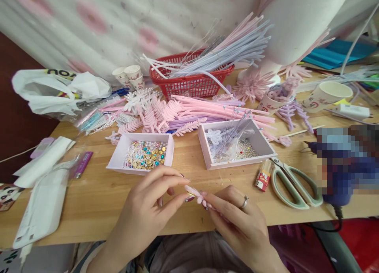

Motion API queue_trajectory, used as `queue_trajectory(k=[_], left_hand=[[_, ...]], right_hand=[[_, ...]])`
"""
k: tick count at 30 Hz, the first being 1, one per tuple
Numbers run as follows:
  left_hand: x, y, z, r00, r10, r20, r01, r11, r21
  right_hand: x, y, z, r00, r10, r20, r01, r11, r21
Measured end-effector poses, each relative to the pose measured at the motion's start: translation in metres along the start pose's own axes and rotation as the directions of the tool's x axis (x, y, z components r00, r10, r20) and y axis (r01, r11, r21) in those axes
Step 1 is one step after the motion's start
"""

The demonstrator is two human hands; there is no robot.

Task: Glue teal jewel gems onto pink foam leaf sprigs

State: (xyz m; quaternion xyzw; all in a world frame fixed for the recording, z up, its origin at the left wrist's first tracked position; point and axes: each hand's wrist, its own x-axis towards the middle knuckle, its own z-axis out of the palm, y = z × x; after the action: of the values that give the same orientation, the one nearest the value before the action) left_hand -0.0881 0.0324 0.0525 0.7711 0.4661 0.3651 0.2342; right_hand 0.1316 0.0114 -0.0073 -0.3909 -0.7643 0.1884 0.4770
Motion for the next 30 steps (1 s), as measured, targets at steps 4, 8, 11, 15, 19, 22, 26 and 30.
queue_trajectory(k=[4, 8, 11, 15, 19, 22, 26, 30], left_hand=[[0.001, 0.001, 0.000, 1.000, 0.007, -0.016, -0.006, 1.000, 0.029], [0.000, 0.000, 0.000, 1.000, 0.011, -0.022, -0.010, 0.999, 0.050], [0.000, -0.001, 0.000, 1.000, 0.012, -0.015, -0.012, 0.999, 0.048], [0.001, -0.003, 0.001, 1.000, 0.017, -0.014, -0.016, 0.997, 0.074], [0.002, -0.004, 0.001, 1.000, 0.014, 0.001, -0.014, 0.998, 0.061], [0.003, -0.004, -0.001, 1.000, 0.012, -0.007, -0.012, 0.999, 0.038], [0.001, -0.001, -0.003, 1.000, -0.027, 0.002, 0.027, 0.999, -0.030], [-0.001, 0.002, 0.001, 0.994, -0.071, -0.086, 0.066, 0.996, -0.060]], right_hand=[[0.000, 0.001, -0.002, 1.000, -0.022, 0.001, 0.022, 1.000, -0.022], [0.002, 0.001, -0.004, 0.999, -0.042, 0.012, 0.042, 0.998, -0.037], [0.003, 0.001, -0.004, 0.999, -0.047, 0.016, 0.047, 0.998, -0.042], [0.002, 0.002, -0.004, 0.998, -0.049, 0.039, 0.051, 0.997, -0.051], [0.003, 0.002, -0.004, 0.997, -0.063, 0.037, 0.065, 0.997, -0.051], [0.007, -0.001, -0.004, 0.999, -0.033, 0.012, 0.033, 0.999, -0.012], [0.011, -0.010, -0.004, 0.956, 0.294, 0.014, -0.289, 0.927, 0.240], [0.009, -0.012, -0.004, 0.789, 0.582, 0.198, -0.592, 0.633, 0.499]])
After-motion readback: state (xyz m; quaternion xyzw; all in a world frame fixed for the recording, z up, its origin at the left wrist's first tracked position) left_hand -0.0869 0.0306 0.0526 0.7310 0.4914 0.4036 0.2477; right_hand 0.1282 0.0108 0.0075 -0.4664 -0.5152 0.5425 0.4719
